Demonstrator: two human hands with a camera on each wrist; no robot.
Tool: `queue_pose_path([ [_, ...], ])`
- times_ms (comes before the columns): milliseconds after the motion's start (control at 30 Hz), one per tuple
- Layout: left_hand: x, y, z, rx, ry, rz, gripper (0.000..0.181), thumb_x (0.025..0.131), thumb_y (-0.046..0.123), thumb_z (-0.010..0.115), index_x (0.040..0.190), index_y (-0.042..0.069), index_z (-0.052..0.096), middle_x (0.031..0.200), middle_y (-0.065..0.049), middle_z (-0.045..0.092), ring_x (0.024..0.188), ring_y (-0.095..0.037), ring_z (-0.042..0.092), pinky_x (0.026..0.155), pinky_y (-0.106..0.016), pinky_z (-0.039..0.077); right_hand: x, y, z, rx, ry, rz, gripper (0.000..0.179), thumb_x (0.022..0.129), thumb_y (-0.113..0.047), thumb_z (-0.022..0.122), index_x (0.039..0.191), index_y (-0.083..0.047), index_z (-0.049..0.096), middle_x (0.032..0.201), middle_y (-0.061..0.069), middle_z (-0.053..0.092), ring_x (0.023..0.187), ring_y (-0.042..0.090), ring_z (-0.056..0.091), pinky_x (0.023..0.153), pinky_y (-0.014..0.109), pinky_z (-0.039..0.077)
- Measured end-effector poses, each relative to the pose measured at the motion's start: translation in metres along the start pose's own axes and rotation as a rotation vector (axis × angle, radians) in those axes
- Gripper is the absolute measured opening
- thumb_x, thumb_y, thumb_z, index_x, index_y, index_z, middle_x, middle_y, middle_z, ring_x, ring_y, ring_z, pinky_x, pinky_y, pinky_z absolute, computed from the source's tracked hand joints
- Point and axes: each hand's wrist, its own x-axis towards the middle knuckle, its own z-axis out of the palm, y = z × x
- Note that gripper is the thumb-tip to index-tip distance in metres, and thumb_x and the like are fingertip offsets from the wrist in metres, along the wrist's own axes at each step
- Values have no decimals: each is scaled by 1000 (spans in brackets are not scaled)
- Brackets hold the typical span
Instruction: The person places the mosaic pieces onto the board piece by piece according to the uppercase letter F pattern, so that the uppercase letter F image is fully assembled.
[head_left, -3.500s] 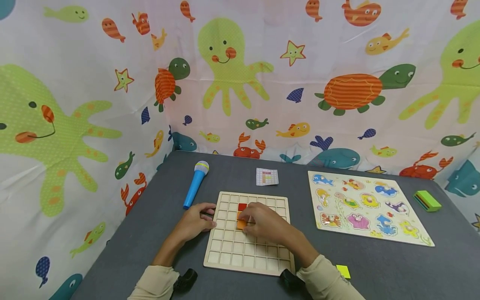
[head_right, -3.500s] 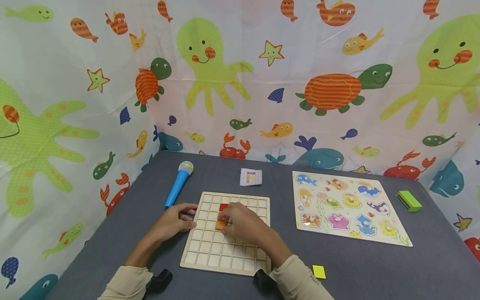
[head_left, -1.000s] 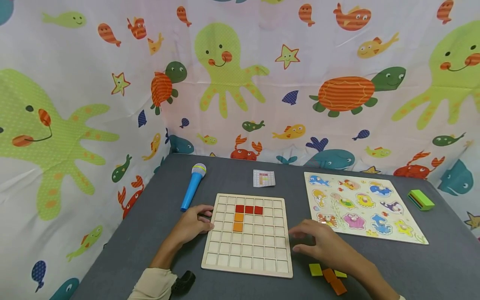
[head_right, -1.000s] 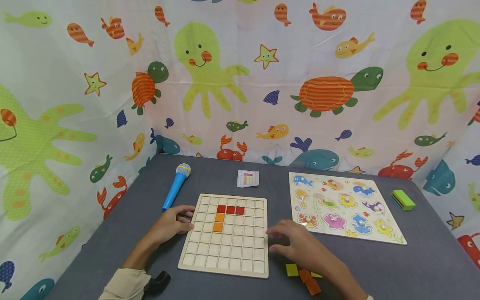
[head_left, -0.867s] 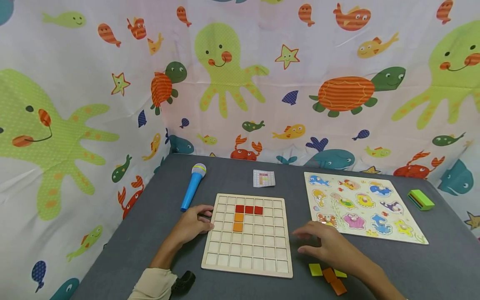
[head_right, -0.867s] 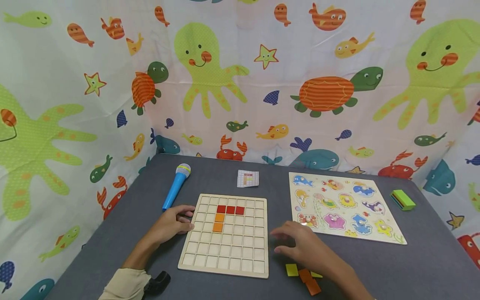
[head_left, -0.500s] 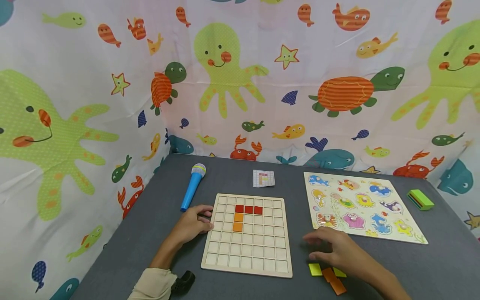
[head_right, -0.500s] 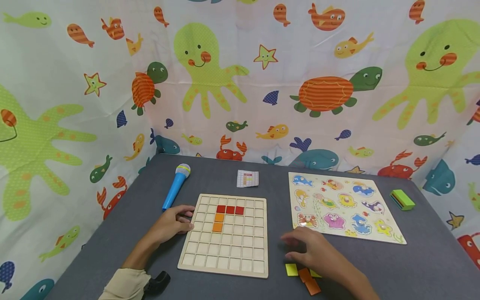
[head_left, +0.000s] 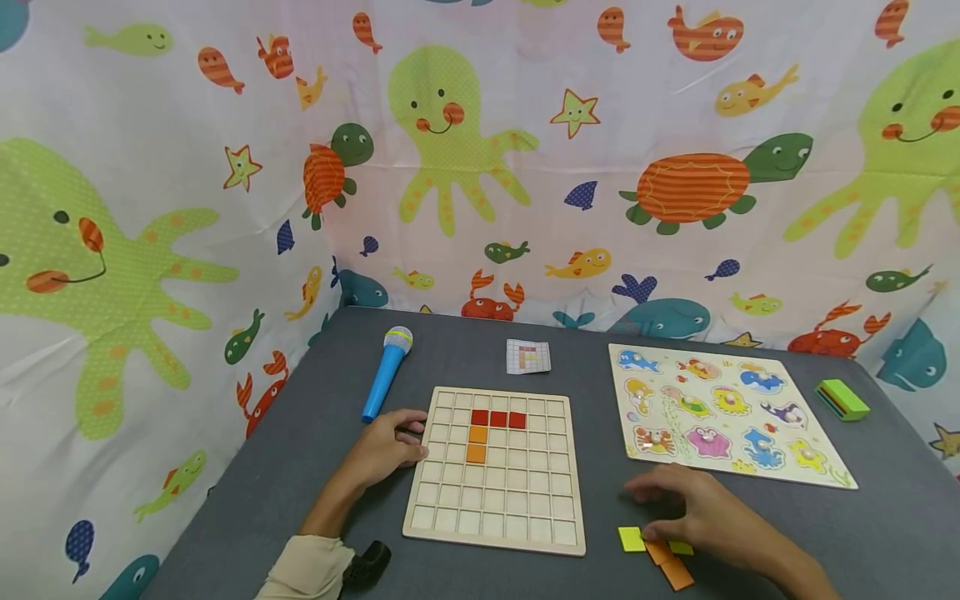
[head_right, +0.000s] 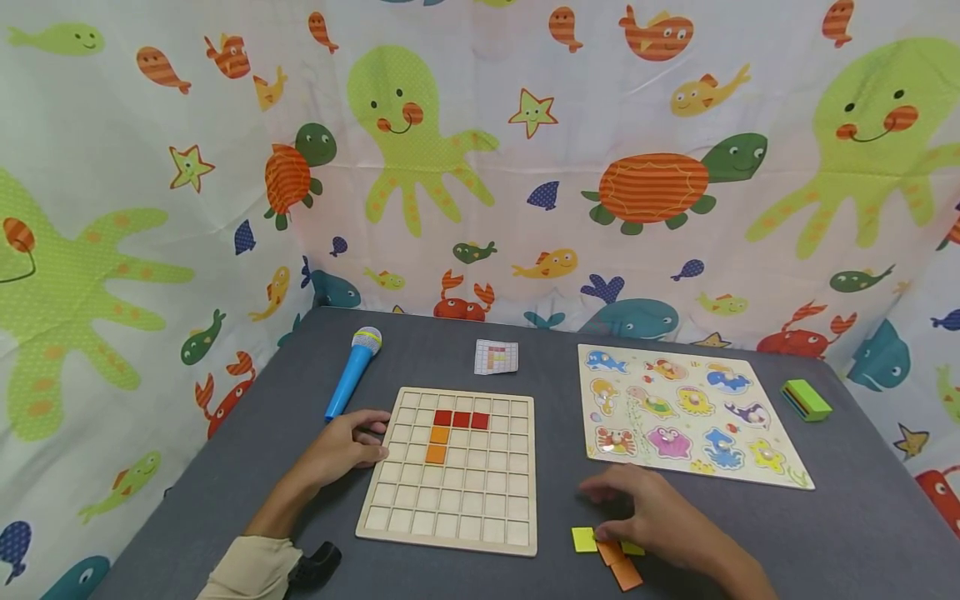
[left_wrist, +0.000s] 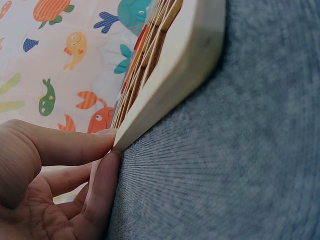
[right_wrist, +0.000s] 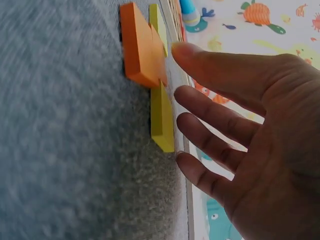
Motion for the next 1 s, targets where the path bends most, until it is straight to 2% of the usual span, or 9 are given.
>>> queue_pose_path([
  [300,1,-1,0,-9,-6,-11,55,87,-3,79,141,1,65,120,-13,65,97,-20,68,79,-37,64,-1,4,-2,-16,-41,44,44,86,-34,90,126,-24,73,116,-7,68,100,7,58,87,24,52],
  [700,0,0,0,-5,-5,-5,55,87,-2,79,140,0,65,120,-13,64,96,-20,68,78,-36,64,-4,9,-1,-43,-55,-7,38,91,-37,84,126,-30,73,113,-10,65,100,5,55,84,25,50],
  [1000,-1,0,0,-10,-2,-3,55,87,-2,78,141,0,65,120,-13,64,97,-20,68,78,-36,64,-4,11,-1,-6,-56,5,37,90,-33,86,125,-28,73,110,-6,64,97,6,55,80,24,48],
])
